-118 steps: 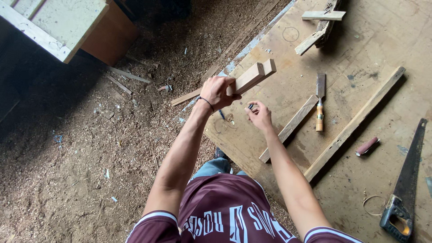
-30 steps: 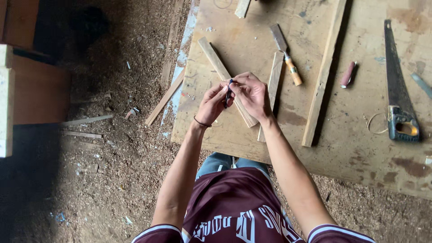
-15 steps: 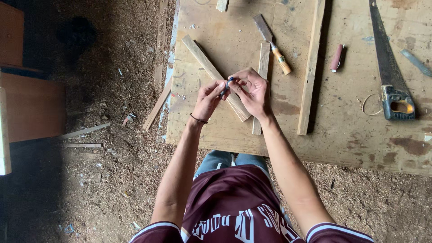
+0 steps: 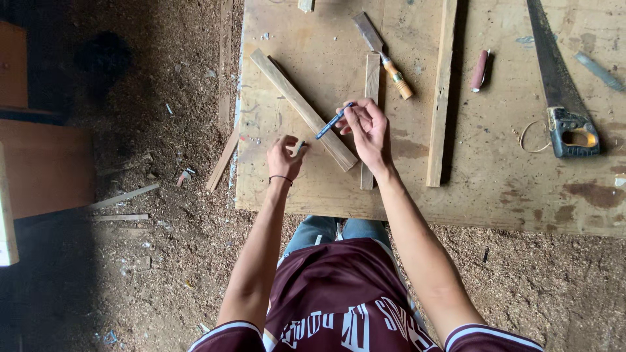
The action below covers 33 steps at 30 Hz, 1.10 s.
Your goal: The person aligns two wooden planks on a workbench, marks them with a pen, and then uses a chisel and hammer to carve a notch into one of the planks. The person repeatedly checks the fit of the two pieces together.
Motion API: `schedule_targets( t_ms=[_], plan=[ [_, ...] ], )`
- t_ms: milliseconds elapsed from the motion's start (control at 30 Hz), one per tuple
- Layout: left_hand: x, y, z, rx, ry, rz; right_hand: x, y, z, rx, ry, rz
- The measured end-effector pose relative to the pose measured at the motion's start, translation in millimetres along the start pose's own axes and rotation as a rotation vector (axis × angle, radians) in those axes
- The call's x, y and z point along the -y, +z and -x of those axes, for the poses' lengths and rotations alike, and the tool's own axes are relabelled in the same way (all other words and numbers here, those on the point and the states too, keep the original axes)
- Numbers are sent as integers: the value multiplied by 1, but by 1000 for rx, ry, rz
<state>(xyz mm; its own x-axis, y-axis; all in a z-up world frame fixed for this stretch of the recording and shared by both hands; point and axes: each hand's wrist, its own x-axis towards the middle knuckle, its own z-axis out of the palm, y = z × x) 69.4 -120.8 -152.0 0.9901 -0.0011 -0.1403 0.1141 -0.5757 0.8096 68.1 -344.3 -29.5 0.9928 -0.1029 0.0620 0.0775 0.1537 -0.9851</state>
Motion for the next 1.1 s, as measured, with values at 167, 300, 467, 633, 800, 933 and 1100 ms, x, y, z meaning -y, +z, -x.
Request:
schedule_targets(
  t_ms=[167, 300, 467, 633, 800, 933, 1100],
  plan=[
    [3, 13, -1, 23, 121, -217, 2, -3, 6, 2, 13, 14],
    [17, 20, -4, 37, 201, -186, 8, -11, 10, -13, 51, -6],
    [-6, 28, -6, 290, -163, 649, 10, -25, 17, -62, 77, -22],
    [-60, 37, 3, 449, -564, 1282, 5, -35, 25, -150, 88, -76],
    [-94, 41, 7, 444, -658, 1437, 14, -43, 28, -158, 76, -149],
    [-105, 44, -1, 428, -498, 1509, 28, -43, 36, -66, 90, 120],
    [-122, 44, -12, 348, -416, 1548, 25, -41, 43, 18, 119, 101]
  ],
)
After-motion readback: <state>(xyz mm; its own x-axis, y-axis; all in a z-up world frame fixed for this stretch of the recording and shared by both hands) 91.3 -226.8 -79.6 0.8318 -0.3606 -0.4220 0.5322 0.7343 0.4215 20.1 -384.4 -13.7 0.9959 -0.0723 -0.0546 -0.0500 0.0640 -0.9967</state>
